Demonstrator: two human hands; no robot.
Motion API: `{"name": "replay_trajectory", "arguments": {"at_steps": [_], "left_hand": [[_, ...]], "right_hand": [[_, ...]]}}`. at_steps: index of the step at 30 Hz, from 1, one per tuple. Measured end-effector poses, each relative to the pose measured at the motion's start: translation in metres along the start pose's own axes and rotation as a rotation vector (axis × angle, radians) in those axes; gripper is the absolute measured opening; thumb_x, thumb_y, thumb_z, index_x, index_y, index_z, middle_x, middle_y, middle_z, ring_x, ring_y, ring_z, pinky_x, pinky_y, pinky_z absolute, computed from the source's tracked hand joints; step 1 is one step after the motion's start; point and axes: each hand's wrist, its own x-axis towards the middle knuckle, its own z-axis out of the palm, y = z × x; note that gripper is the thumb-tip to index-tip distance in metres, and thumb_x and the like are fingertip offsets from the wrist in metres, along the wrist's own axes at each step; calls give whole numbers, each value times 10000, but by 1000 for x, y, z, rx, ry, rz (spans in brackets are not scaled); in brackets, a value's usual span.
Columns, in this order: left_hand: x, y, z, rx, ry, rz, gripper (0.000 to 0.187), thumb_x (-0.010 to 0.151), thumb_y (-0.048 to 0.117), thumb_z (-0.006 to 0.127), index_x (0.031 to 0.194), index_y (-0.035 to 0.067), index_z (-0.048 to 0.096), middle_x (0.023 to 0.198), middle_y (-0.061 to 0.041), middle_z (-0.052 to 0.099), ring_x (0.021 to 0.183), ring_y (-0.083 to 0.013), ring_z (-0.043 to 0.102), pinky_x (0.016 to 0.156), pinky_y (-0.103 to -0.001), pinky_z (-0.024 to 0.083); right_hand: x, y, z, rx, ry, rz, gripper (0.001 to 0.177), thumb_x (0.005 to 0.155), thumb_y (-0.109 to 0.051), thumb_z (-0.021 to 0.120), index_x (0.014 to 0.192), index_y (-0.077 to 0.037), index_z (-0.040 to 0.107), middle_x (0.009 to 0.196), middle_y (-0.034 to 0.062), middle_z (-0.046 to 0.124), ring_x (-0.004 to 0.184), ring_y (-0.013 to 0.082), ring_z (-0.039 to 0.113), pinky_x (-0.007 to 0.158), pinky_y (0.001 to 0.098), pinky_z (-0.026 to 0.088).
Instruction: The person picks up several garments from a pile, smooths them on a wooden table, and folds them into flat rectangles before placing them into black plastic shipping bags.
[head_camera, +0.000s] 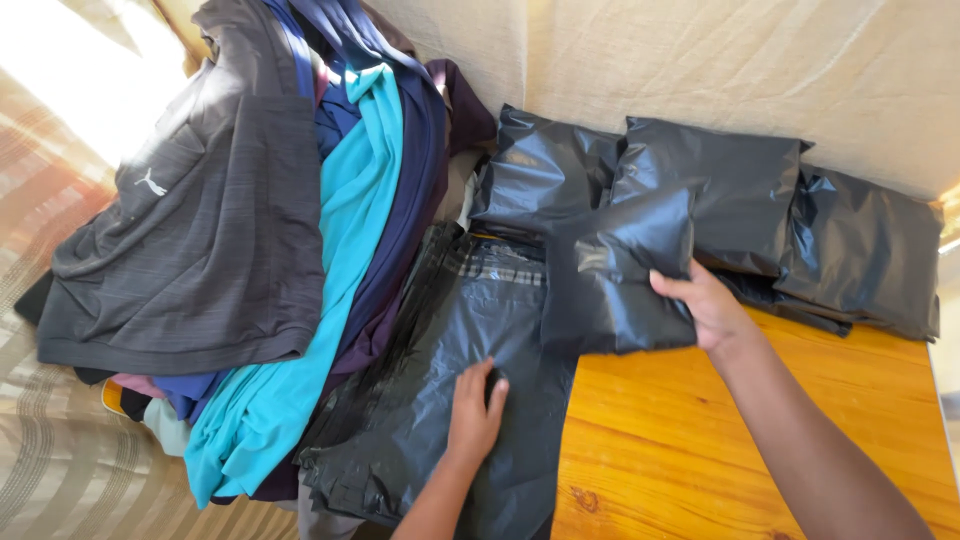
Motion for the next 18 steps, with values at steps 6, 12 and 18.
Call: {"name": "replay_trajectory", "arguments": {"at_steps": [6, 12, 18], "left_hand": [[0, 14, -8, 69, -138, -33, 438, 983, 344, 467, 1288, 32, 511, 1246, -128, 548, 1183, -294, 482, 985, -441, 419], [-1, 5, -1, 123, -123, 7, 395, 988, 323, 480, 1260, 40, 525, 1198, -118, 553, 1125, -292, 508, 954, -457, 429], [2, 7, -3, 113, -129, -8, 375, 980, 295, 492, 1253, 40, 532, 1213, -113, 559, 1129, -284, 509, 958, -448, 425]], "right_hand": [[97, -51, 35, 221, -285, -299, 520, 755, -92, 728, 1251, -105, 572, 1145, 125, 667, 969, 259, 668, 851, 443, 568], [147, -84, 78, -356, 199, -177, 801, 819, -213, 705, 1472, -284, 248, 1458, 33, 443, 1228, 206, 515, 1027, 478, 343], [149, -56, 91, -1020, 198, -272, 736, 834, -142, 704, 1468, -219, 338, 1515, 71, 339, 1337, 352, 370, 1016, 490, 409]]}}
